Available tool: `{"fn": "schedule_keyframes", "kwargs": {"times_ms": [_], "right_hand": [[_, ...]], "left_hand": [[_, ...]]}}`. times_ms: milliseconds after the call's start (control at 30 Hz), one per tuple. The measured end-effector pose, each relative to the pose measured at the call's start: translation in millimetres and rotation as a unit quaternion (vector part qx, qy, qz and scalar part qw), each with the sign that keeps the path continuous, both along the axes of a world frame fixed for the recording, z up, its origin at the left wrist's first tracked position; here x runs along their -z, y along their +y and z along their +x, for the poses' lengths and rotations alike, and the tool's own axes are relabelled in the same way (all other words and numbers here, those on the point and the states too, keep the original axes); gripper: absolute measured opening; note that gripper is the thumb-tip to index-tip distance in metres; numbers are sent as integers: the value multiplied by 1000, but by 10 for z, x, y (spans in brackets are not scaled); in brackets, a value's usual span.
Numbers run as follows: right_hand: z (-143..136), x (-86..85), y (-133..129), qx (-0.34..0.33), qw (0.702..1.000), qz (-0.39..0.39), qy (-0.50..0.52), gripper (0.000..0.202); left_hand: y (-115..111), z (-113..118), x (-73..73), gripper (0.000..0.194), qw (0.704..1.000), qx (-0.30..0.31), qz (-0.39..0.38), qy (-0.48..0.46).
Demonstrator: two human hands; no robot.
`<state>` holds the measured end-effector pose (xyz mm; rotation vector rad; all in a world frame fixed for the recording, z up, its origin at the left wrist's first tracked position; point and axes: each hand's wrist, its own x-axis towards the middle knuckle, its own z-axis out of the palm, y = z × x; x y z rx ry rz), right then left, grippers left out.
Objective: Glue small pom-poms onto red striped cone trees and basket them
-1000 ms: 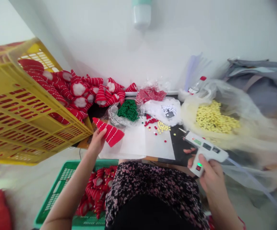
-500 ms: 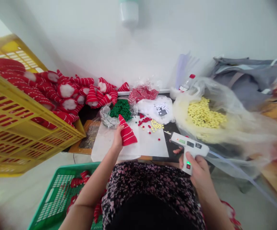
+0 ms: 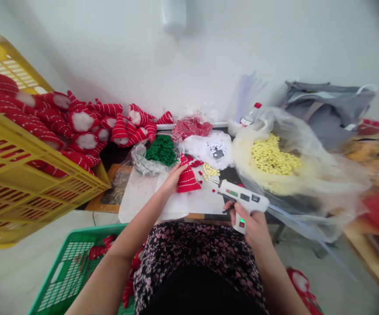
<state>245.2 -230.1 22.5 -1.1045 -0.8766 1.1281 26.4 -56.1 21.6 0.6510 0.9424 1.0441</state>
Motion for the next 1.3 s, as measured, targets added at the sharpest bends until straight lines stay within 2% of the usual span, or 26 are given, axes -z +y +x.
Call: {"fn": "schedule_keyframes", "kwargs": {"times_ms": [200, 333, 400, 533, 600, 800, 967, 1100, 1300], "right_hand": [[-106, 47, 140, 40, 999, -3, -23, 33], [-225, 83, 284, 58, 996, -25, 58, 47], [-303, 116, 366, 48, 994, -35, 92, 54], [-464, 194, 510, 36, 994, -41, 90, 57], [-543, 223, 557, 23, 995, -46, 89, 57], [-713, 320, 602, 12, 995, -28, 90, 57], [-686, 412, 633, 22, 993, -45, 106, 55], [-659, 399, 668, 39, 991, -46, 117, 56], [-661, 340, 708, 22, 993, -37, 110, 52]], "left_hand": [[182, 36, 90, 44, 999, 31, -21, -25], [167, -8, 129, 51, 998, 63, -3, -30], [136, -44, 157, 65, 996, 81, 22, -33], [79, -95, 199, 107, 989, 118, 84, -21], [64, -101, 203, 117, 986, 125, 112, -4], [72, -87, 228, 114, 985, 104, 134, 25], [57, -97, 225, 127, 981, 157, 116, 6], [34, -117, 211, 133, 975, 197, 106, 7], [95, -103, 286, 122, 983, 144, 113, 11]]}}
